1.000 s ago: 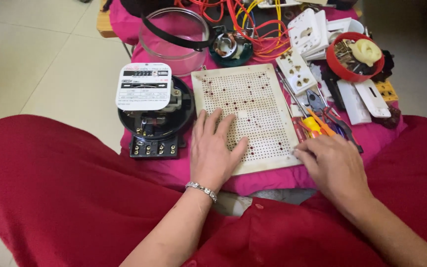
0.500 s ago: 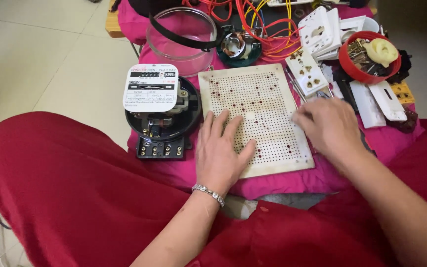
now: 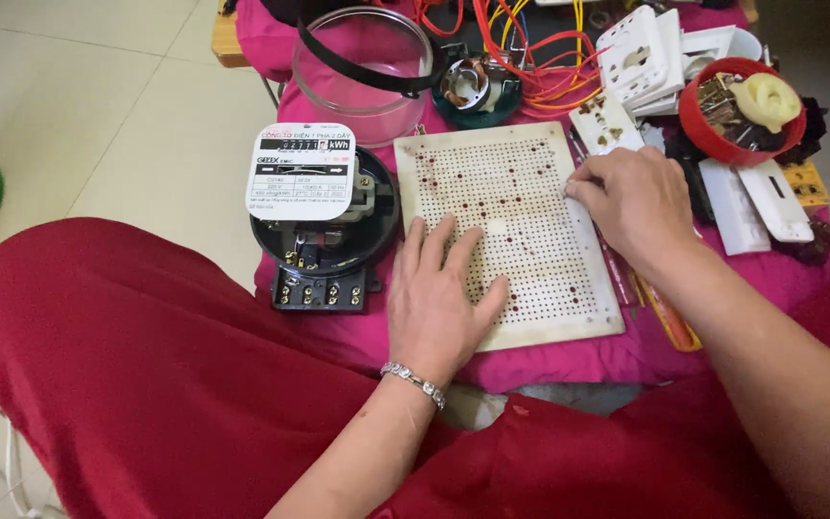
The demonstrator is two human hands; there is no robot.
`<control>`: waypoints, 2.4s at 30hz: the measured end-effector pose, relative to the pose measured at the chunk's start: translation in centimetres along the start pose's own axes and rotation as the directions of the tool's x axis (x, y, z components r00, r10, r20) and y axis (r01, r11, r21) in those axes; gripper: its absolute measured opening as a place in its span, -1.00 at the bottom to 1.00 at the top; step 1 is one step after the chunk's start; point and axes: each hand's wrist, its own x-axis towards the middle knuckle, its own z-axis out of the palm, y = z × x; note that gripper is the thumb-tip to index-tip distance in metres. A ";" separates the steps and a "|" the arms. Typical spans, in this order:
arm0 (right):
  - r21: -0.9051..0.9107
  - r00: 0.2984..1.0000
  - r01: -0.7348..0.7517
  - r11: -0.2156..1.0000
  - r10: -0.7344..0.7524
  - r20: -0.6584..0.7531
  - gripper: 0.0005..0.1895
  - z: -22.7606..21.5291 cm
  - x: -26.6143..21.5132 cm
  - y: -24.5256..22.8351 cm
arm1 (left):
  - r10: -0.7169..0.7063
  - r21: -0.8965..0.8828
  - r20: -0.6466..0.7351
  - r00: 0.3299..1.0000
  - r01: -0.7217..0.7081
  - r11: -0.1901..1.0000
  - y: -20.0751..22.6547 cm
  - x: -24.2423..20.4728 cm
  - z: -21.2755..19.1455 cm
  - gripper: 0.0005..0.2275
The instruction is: The person is using a screwdriver to clear debris from the holes of a perforated board and inspecting an electric meter on a cluttered workspace.
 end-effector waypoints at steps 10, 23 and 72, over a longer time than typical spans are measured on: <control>-0.013 0.986 -0.072 0.997 0.073 0.153 -0.83 -3.5 -11.8 -1.4 | -0.017 0.006 0.025 1.000 0.017 1.000 0.0 -0.1 0.2 -0.48; -0.006 0.994 -0.057 0.998 0.057 0.092 -0.83 -3.5 -11.5 -1.6 | -0.003 0.029 0.030 1.000 0.002 1.000 0.0 0.0 0.0 -0.48; 0.031 0.993 0.113 0.993 -0.114 0.033 -0.93 0.1 -12.8 -5.0 | -0.288 -0.967 0.221 0.932 0.247 0.058 -2.9 1.3 -1.5 -0.34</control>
